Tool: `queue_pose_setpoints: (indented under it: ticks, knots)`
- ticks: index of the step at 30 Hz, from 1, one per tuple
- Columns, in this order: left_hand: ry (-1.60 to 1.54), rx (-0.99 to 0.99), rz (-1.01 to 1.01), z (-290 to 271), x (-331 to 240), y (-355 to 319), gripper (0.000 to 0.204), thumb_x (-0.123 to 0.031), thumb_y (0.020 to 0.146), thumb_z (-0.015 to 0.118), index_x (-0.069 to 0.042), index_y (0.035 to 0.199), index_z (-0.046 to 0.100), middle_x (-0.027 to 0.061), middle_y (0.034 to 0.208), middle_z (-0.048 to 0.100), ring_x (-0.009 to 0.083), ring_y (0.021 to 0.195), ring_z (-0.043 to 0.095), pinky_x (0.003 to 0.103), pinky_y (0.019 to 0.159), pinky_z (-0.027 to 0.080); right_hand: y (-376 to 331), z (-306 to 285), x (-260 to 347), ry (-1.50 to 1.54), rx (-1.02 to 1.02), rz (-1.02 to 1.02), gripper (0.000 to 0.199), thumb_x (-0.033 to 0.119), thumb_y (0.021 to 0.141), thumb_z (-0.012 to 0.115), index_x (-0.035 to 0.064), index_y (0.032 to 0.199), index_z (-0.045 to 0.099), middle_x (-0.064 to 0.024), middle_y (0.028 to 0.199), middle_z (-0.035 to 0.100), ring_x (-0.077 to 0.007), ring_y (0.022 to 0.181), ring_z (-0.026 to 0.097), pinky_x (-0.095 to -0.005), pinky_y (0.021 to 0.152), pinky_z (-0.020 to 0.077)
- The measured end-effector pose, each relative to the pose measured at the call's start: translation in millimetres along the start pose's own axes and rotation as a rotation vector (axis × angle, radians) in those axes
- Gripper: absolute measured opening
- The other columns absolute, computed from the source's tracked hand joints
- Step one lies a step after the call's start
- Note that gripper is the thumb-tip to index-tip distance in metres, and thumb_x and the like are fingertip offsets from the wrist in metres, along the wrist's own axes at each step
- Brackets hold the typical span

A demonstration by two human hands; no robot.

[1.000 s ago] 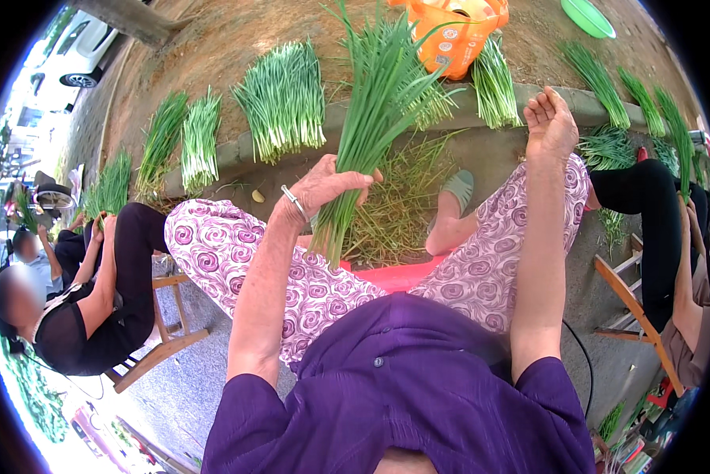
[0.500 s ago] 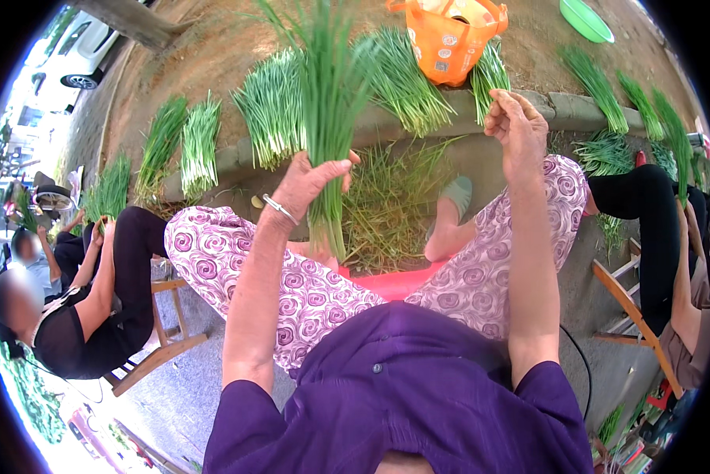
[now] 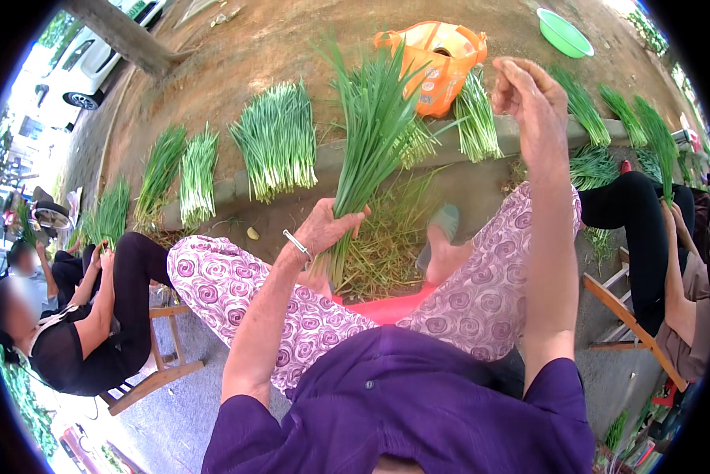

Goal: The person sits on a stool and bundles green onions by hand, gathering stalks and securing them by wrapping one stalk around the group.

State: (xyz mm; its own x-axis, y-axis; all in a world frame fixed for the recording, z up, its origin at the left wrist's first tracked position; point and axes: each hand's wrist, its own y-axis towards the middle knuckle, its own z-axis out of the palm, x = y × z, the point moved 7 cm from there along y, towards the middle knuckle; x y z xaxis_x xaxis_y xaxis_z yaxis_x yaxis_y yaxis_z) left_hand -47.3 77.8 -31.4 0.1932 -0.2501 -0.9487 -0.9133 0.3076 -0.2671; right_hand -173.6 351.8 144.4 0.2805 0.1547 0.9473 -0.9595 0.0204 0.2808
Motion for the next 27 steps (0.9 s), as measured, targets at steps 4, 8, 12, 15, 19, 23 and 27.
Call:
queue_pose_setpoints:
  ticks: [4,8,12,15,19,23,27]
  knots:
    - [-0.006,-0.014,-0.035,2,2,-3,0.019,-0.017,0.091,0.061,-0.002,0.102,0.065,-0.0014,0.068,0.059,0.0053,0.064,0.053,0.024,0.059,0.042,31,17,26,-0.105,0.179,-0.101,0.021,0.016,0.091,0.058,-0.0028,0.096,0.067,-0.0030,0.073,0.061,-0.0091,0.061,0.058,-0.0232,0.056,0.0488]
    - [0.012,-0.005,-0.049,4,5,-3,0.019,-0.018,0.091,0.062,-0.002,0.101,0.065,-0.0019,0.070,0.058,0.0052,0.064,0.053,0.024,0.058,0.042,27,26,21,-0.055,0.256,-0.109,0.019,0.012,0.091,0.056,-0.0019,0.096,0.067,-0.0027,0.074,0.062,-0.0085,0.063,0.059,-0.0230,0.057,0.0506]
    - [0.010,-0.004,-0.051,7,16,-2,0.019,-0.018,0.091,0.062,-0.003,0.101,0.066,-0.0022,0.070,0.058,0.0051,0.064,0.052,0.024,0.058,0.042,-4,39,-21,-0.108,0.371,0.056,0.020,0.011,0.091,0.053,-0.0010,0.101,0.066,-0.0040,0.080,0.063,-0.0095,0.066,0.060,-0.0232,0.060,0.0501]
    - [0.025,0.004,-0.067,10,17,-2,0.019,-0.018,0.091,0.061,-0.003,0.102,0.066,-0.0025,0.070,0.058,0.0049,0.064,0.051,0.024,0.058,0.041,-2,33,-27,-0.013,0.312,0.086,0.019,0.008,0.090,0.053,-0.0007,0.101,0.066,-0.0056,0.082,0.064,-0.0109,0.068,0.061,-0.0243,0.061,0.0509]
    - [0.042,-0.005,-0.052,14,14,-1,0.019,-0.019,0.089,0.061,-0.004,0.099,0.067,-0.0026,0.066,0.057,0.0060,0.063,0.051,0.026,0.058,0.042,12,10,-29,0.102,0.151,0.027,0.019,0.006,0.087,0.054,-0.0012,0.100,0.067,-0.0073,0.081,0.067,-0.0120,0.065,0.063,-0.0247,0.060,0.0534]
    - [0.099,-0.036,-0.059,16,14,0,0.019,-0.021,0.089,0.062,-0.005,0.097,0.067,-0.0025,0.065,0.057,0.0072,0.062,0.051,0.027,0.058,0.043,17,-1,-31,0.207,0.157,0.032,0.019,0.007,0.088,0.054,-0.0015,0.100,0.067,-0.0071,0.081,0.067,-0.0127,0.065,0.064,-0.0250,0.060,0.0534]
    - [0.124,-0.027,-0.057,17,29,0,0.019,-0.020,0.089,0.062,-0.005,0.099,0.068,-0.0025,0.067,0.057,0.0064,0.063,0.051,0.027,0.059,0.044,13,5,-30,0.265,0.245,0.062,0.021,0.007,0.090,0.054,-0.0013,0.104,0.066,-0.0063,0.082,0.066,-0.0118,0.066,0.063,-0.0245,0.060,0.0523]
